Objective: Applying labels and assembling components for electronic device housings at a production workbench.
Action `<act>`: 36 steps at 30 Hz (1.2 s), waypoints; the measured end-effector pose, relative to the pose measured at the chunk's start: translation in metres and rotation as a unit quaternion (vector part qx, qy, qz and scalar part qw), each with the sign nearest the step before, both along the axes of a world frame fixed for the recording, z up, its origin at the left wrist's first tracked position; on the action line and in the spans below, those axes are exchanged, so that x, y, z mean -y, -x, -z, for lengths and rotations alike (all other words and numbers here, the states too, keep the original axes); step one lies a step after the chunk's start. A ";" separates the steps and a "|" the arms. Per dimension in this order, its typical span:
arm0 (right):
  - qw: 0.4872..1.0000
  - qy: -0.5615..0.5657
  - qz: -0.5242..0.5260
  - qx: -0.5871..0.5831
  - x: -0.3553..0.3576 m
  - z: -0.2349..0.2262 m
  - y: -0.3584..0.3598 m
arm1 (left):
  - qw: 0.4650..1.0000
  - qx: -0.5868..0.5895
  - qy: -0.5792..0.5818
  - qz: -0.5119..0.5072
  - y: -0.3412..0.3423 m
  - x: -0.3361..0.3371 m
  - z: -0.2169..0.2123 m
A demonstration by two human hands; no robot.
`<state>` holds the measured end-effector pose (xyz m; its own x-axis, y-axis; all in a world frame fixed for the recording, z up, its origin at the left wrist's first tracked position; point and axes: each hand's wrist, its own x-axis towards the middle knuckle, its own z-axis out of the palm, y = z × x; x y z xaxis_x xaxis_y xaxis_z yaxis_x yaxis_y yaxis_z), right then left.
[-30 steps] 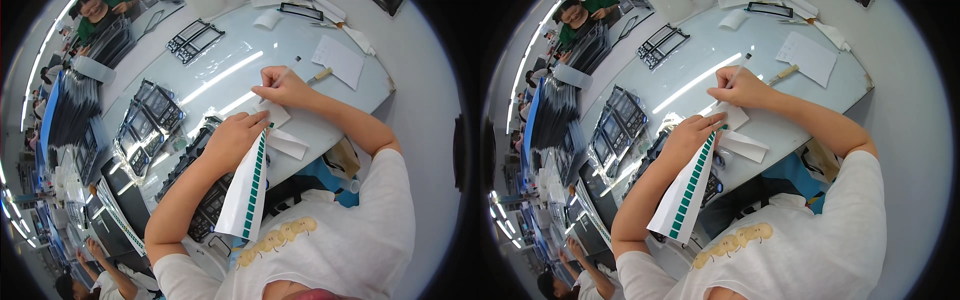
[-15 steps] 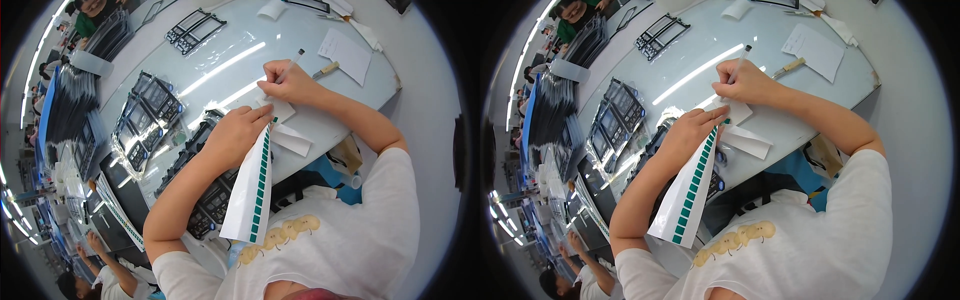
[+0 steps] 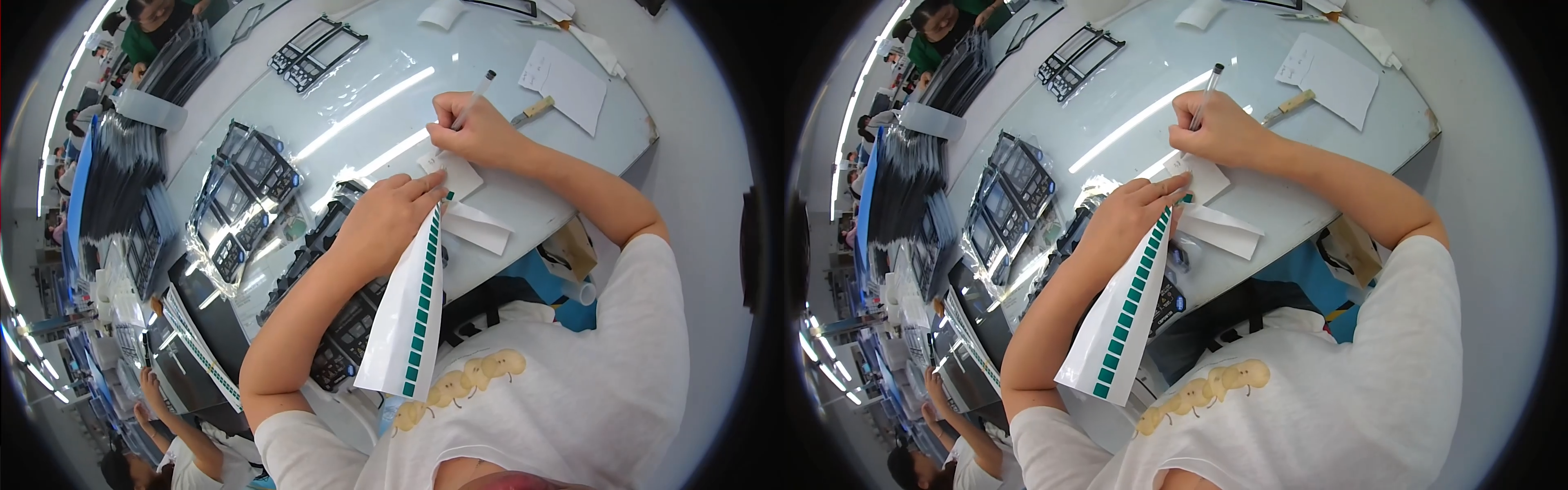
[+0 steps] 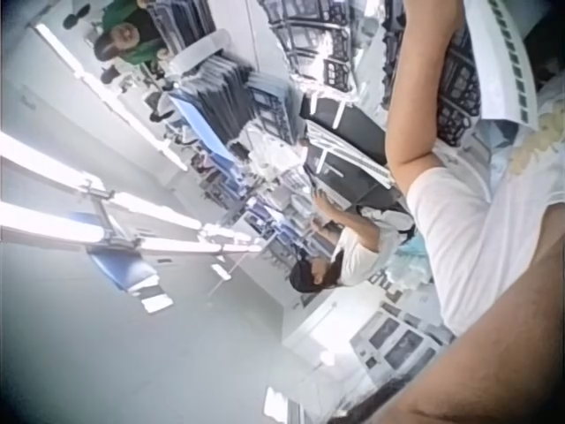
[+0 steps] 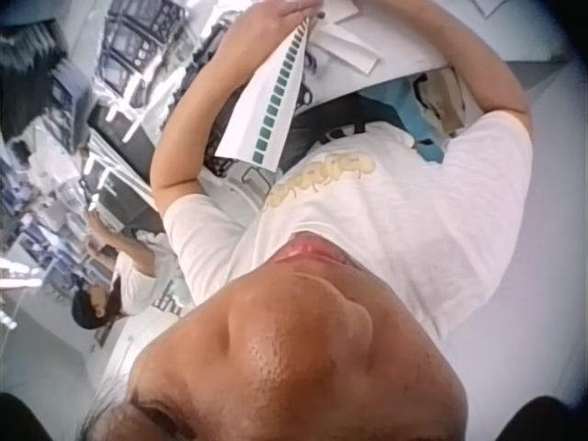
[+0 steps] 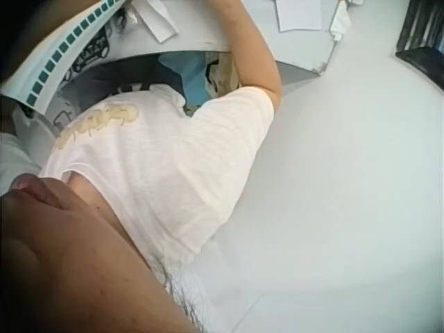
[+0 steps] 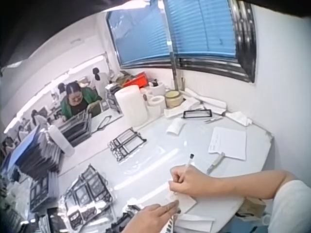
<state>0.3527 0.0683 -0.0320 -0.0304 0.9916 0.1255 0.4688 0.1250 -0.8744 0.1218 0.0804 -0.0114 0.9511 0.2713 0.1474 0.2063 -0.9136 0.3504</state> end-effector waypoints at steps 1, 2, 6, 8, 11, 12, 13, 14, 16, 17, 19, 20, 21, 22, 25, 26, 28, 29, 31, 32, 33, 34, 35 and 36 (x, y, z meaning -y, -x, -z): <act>1.000 0.007 0.015 -0.015 -0.001 0.001 -0.001 | 1.000 -0.008 -0.005 0.001 0.000 0.000 0.001; 1.000 0.006 0.014 -0.015 -0.002 0.001 -0.002 | 1.000 -0.008 -0.006 0.000 0.001 -0.001 0.002; 1.000 0.011 0.006 -0.001 -0.002 -0.001 -0.002 | 1.000 -0.002 -0.001 0.000 0.000 -0.001 0.001; 1.000 0.004 -0.003 0.010 -0.003 -0.001 -0.002 | 1.000 -0.003 0.002 -0.005 0.000 0.000 0.000; 1.000 0.001 -0.001 0.001 -0.003 -0.001 -0.002 | 1.000 -0.004 -0.001 -0.003 0.001 0.000 0.001; 1.000 0.010 -0.007 0.006 -0.004 -0.003 -0.002 | 1.000 -0.002 0.001 -0.005 0.000 0.000 0.001; 1.000 0.018 -0.013 0.011 -0.005 -0.004 -0.002 | 1.000 0.000 0.002 -0.006 0.000 -0.001 0.000; 1.000 0.017 -0.011 0.010 -0.004 -0.003 -0.002 | 1.000 -0.002 0.001 -0.004 0.000 -0.001 0.000; 0.999 0.032 0.031 -0.024 -0.003 -0.002 -0.002 | 1.000 -0.001 -0.008 0.000 0.000 0.000 0.001; 0.999 0.032 0.032 -0.025 -0.002 -0.003 -0.002 | 1.000 -0.002 -0.008 0.001 0.000 0.000 0.001; 1.000 -0.001 -0.001 -0.001 -0.003 -0.007 -0.002 | 1.000 -0.009 0.005 -0.011 -0.001 0.000 -0.003; 1.000 -0.001 0.001 -0.002 -0.003 -0.008 -0.003 | 1.000 -0.010 0.004 -0.010 0.000 0.000 -0.003; 1.000 0.005 -0.009 0.020 -0.003 -0.009 -0.004 | 1.000 -0.007 0.007 -0.011 0.000 0.000 -0.002; 0.999 0.011 -0.019 0.043 -0.003 -0.009 -0.007 | 1.000 -0.003 0.009 -0.013 0.000 0.001 -0.001; 0.994 -0.081 0.065 -0.026 -0.006 0.002 -0.009 | 1.000 0.006 -0.003 -0.003 -0.001 -0.001 0.002; 0.994 -0.083 0.063 -0.025 -0.005 -0.004 -0.011 | 1.000 0.007 -0.005 -0.006 0.000 -0.001 0.002; 0.991 -0.011 0.093 -0.096 -0.003 -0.021 -0.019 | 1.000 -0.020 0.017 -0.010 0.000 0.000 0.002; 0.995 0.002 0.076 -0.072 -0.002 -0.021 -0.025 | 1.000 -0.016 0.014 -0.012 0.000 0.000 0.003; 0.991 0.115 0.070 -0.024 0.008 -0.039 -0.026 | 1.000 0.007 0.001 -0.001 0.000 -0.001 0.005; 0.971 0.229 0.067 0.022 0.014 -0.048 -0.023 | 1.000 0.010 -0.004 -0.005 0.001 -0.001 0.007; 0.977 0.205 0.065 0.000 0.019 -0.042 -0.024 | 1.000 0.021 -0.008 -0.002 0.001 -0.001 0.009; 0.978 0.201 0.062 0.004 0.025 -0.039 -0.023 | 0.999 0.032 -0.011 0.003 0.000 0.000 0.009; 0.988 0.127 0.035 0.077 0.031 -0.036 -0.022 | 0.999 0.037 -0.014 0.002 -0.002 0.001 0.007; 0.987 0.051 0.007 0.149 0.036 -0.037 -0.020 | 1.000 0.028 0.001 -0.001 -0.003 0.002 0.004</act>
